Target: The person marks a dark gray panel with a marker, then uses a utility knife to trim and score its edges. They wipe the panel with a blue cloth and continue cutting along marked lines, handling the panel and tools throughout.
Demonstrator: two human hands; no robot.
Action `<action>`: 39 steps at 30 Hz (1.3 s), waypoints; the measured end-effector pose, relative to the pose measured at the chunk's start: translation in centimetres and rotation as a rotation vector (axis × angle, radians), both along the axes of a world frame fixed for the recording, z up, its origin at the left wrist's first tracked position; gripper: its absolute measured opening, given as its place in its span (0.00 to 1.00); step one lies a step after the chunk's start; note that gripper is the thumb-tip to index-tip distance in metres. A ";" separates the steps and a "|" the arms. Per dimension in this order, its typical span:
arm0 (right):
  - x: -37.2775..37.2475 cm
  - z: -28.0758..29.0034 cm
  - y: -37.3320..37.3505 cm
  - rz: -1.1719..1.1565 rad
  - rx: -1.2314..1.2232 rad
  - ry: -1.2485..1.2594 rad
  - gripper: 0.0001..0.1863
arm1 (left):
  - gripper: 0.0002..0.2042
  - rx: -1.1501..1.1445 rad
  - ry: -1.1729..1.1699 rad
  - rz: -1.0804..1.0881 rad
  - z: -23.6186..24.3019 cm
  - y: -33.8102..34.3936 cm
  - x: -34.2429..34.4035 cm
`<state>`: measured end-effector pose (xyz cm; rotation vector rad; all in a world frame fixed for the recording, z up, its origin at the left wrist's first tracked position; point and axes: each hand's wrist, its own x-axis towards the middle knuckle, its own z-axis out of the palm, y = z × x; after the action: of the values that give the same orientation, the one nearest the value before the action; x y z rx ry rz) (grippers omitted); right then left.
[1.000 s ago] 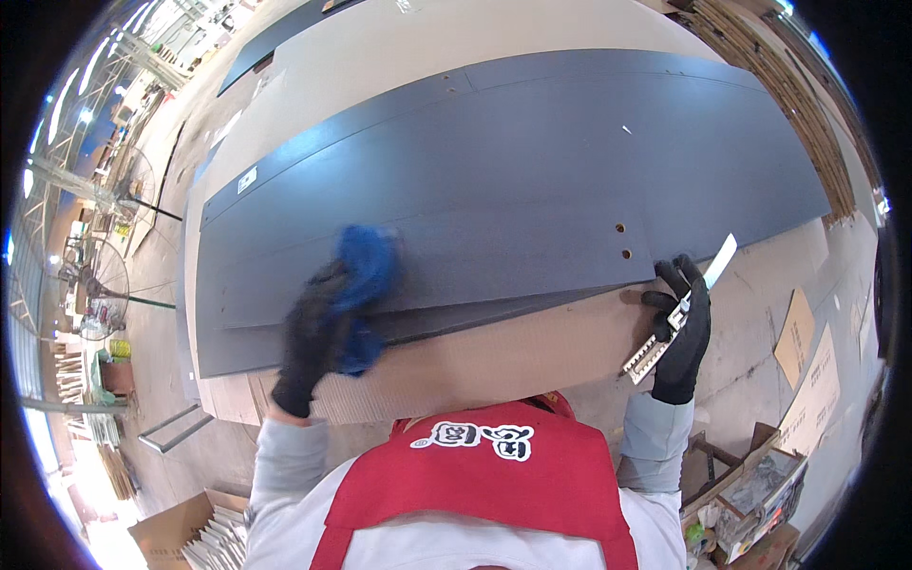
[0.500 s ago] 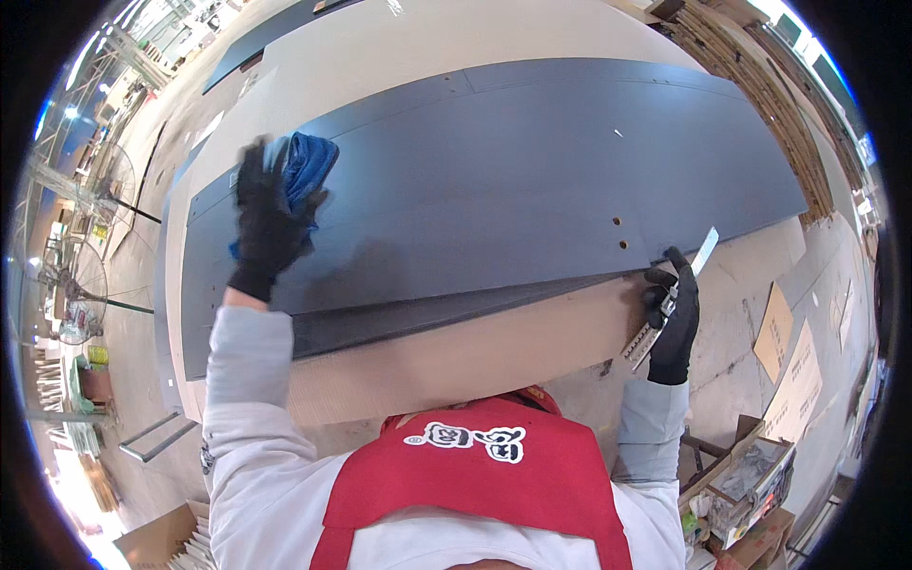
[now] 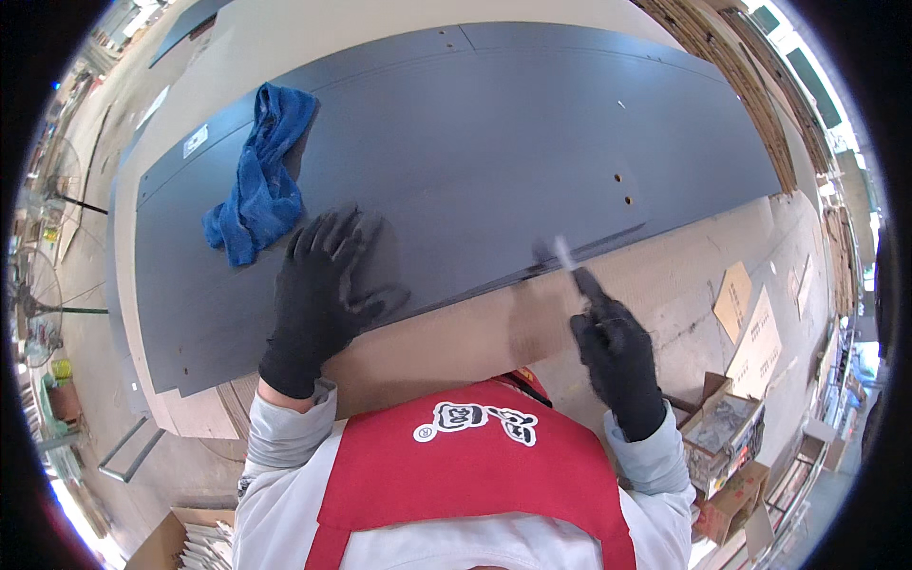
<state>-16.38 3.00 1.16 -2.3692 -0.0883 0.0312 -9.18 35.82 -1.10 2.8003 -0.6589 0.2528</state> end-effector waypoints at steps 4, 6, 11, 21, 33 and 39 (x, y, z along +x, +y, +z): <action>-0.2 0.3 4.0 0.143 -0.143 -0.071 0.27 | 0.35 0.020 -0.022 0.027 -0.8 -0.1 -0.2; -0.5 0.5 5.7 0.172 -0.145 -0.041 0.28 | 0.33 0.032 -0.015 0.032 -0.7 0.0 -0.3; -0.8 -0.1 6.2 -0.024 -0.202 -0.048 0.25 | 0.31 -0.007 -0.016 0.049 -1.2 0.1 -0.6; -0.6 -0.5 5.4 -0.140 -0.225 -0.137 0.06 | 0.29 -0.028 -0.024 0.047 -0.7 0.2 -0.6; 1.5 -0.2 -0.1 -0.461 -0.127 0.083 0.09 | 0.26 -0.034 -0.098 0.017 -1.5 0.3 -0.4; 0.3 -2.5 0.9 -0.161 -0.315 -0.196 0.09 | 0.25 0.000 -0.039 0.030 -1.0 0.1 -0.4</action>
<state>-16.11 3.87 -1.31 -2.6808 0.0159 -0.2842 -9.54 35.96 -2.11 2.8130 -0.6264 0.3133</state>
